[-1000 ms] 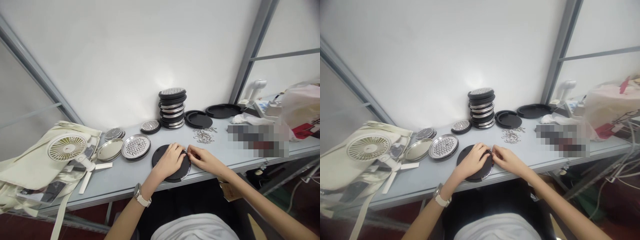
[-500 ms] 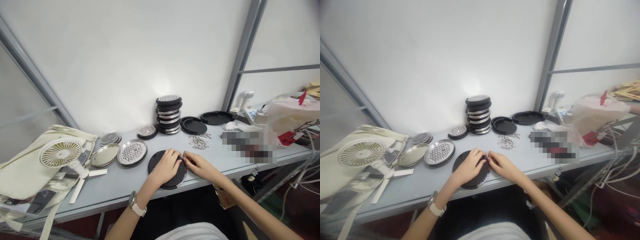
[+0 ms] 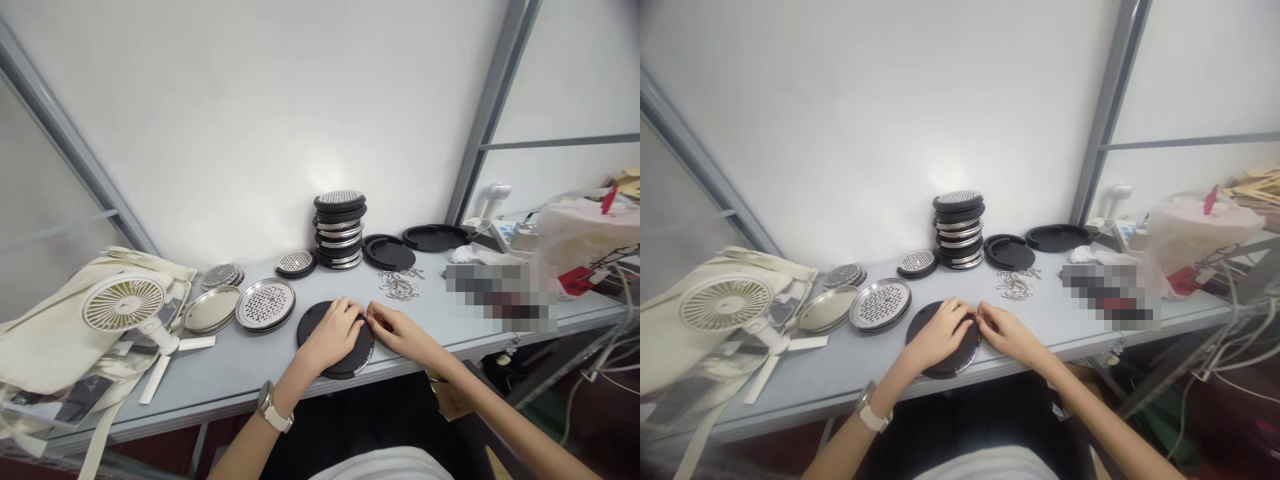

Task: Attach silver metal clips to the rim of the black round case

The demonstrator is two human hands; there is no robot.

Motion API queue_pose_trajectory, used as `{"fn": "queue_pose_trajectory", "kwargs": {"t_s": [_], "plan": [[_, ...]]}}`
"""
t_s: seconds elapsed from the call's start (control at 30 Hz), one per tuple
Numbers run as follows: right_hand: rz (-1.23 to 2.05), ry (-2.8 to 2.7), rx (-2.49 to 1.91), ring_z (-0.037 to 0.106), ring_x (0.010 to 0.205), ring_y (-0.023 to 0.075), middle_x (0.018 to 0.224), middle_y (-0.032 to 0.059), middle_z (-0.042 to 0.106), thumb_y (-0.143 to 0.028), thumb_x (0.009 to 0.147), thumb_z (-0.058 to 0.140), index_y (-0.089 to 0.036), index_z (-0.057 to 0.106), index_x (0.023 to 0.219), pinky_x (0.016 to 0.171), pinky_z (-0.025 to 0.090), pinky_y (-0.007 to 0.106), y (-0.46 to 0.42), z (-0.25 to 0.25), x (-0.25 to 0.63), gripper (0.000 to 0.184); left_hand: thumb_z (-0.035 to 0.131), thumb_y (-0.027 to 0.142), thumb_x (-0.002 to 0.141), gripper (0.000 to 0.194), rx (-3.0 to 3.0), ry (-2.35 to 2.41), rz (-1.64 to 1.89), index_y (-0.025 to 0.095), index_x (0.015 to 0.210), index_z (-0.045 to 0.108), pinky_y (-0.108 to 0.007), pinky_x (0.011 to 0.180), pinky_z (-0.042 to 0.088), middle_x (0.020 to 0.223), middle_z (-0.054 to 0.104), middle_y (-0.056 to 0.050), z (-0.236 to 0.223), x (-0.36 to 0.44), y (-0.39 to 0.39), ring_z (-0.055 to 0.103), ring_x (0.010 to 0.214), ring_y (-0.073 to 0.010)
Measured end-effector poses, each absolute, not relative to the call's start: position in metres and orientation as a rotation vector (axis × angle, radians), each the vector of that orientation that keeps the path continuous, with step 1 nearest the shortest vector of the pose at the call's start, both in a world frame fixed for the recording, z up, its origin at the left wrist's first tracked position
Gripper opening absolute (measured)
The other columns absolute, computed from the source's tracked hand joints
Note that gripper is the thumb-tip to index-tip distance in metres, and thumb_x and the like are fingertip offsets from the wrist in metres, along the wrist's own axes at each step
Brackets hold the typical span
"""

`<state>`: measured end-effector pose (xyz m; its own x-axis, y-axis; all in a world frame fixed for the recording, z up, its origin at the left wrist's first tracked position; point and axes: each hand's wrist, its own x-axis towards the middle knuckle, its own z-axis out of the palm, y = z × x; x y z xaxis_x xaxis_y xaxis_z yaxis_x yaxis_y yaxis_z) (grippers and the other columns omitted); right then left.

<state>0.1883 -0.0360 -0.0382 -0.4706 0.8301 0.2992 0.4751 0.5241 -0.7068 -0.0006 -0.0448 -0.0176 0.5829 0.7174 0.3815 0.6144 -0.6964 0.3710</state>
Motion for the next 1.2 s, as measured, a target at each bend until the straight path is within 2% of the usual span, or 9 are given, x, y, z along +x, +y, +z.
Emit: {"fn": "queue_pose_trajectory", "kwargs": {"t_s": [0.2, 0.43, 0.67, 0.8, 0.97, 1.13, 1.2], "plan": [[0.762, -2.085, -1.037, 0.043, 0.057, 0.0137, 0.061, -0.0051, 0.045, -0.042, 0.098, 0.034, -0.022, 0.045, 0.084, 0.059, 0.038, 0.025, -0.036, -0.034, 0.189, 0.027, 0.039, 0.020, 0.096, 0.016, 2.613, 1.125, 0.765, 0.020, 0.106, 0.051, -0.038, 0.096, 0.043, 0.107, 0.052, -0.006, -0.018, 0.000, -0.045, 0.049, 0.104, -0.0202], [0.642, -2.023, -0.959, 0.052, 0.076, 0.0178, 0.079, 0.0021, 0.053, -0.040, 0.096, 0.042, -0.021, 0.056, 0.087, 0.075, 0.043, 0.030, -0.033, -0.033, 0.192, 0.025, 0.038, 0.022, 0.097, 0.015, 2.617, 1.130, 0.742, 0.019, 0.107, 0.050, -0.039, 0.095, 0.043, 0.105, 0.052, -0.006, -0.018, 0.000, -0.045, 0.049, 0.103, -0.0212], [0.878, -1.930, -0.965, 0.051, 0.060, 0.0141, 0.067, -0.0035, 0.052, -0.043, 0.099, 0.034, -0.022, 0.046, 0.092, 0.064, 0.043, 0.027, -0.035, -0.033, 0.191, 0.024, 0.041, 0.022, 0.096, 0.012, 2.589, 1.146, 0.768, 0.019, 0.106, 0.047, -0.039, 0.096, 0.043, 0.108, 0.052, -0.006, -0.019, 0.000, -0.044, 0.048, 0.106, -0.0213], [0.817, -1.946, -1.015, 0.046, 0.060, 0.0142, 0.064, -0.0045, 0.046, -0.046, 0.095, 0.041, -0.022, 0.045, 0.087, 0.060, 0.039, 0.026, -0.030, -0.040, 0.192, 0.026, 0.041, 0.022, 0.095, 0.011, 2.574, 1.146, 0.777, 0.019, 0.104, 0.047, -0.039, 0.096, 0.043, 0.108, 0.052, -0.006, -0.018, 0.000, -0.045, 0.048, 0.106, -0.0210], [0.781, -1.966, -0.972, 0.047, 0.067, 0.0151, 0.072, -0.0021, 0.048, -0.039, 0.096, 0.042, -0.022, 0.045, 0.084, 0.065, 0.040, 0.027, -0.025, -0.042, 0.192, 0.022, 0.041, 0.022, 0.095, 0.011, 2.567, 1.152, 0.771, 0.019, 0.104, 0.047, -0.039, 0.095, 0.043, 0.106, 0.052, -0.006, -0.018, 0.000, -0.045, 0.049, 0.105, -0.0213], [0.779, -1.905, -0.917, 0.055, 0.085, 0.0186, 0.088, 0.0025, 0.058, -0.036, 0.096, 0.042, -0.022, 0.046, 0.091, 0.081, 0.043, 0.032, -0.027, -0.040, 0.193, 0.016, 0.041, 0.021, 0.095, 0.011, 2.561, 1.143, 0.782, 0.019, 0.105, 0.047, -0.038, 0.096, 0.043, 0.108, 0.052, -0.006, -0.018, 0.000, -0.045, 0.048, 0.107, -0.0211], [0.859, -1.874, -0.900, 0.057, 0.081, 0.0180, 0.083, 0.0014, 0.060, -0.037, 0.097, 0.041, -0.023, 0.045, 0.090, 0.079, 0.044, 0.031, -0.027, -0.041, 0.193, 0.016, 0.041, 0.022, 0.095, 0.011, 2.562, 1.148, 0.768, 0.019, 0.104, 0.047, -0.038, 0.096, 0.043, 0.108, 0.052, -0.006, -0.018, 0.001, -0.045, 0.049, 0.107, -0.0211]]}}
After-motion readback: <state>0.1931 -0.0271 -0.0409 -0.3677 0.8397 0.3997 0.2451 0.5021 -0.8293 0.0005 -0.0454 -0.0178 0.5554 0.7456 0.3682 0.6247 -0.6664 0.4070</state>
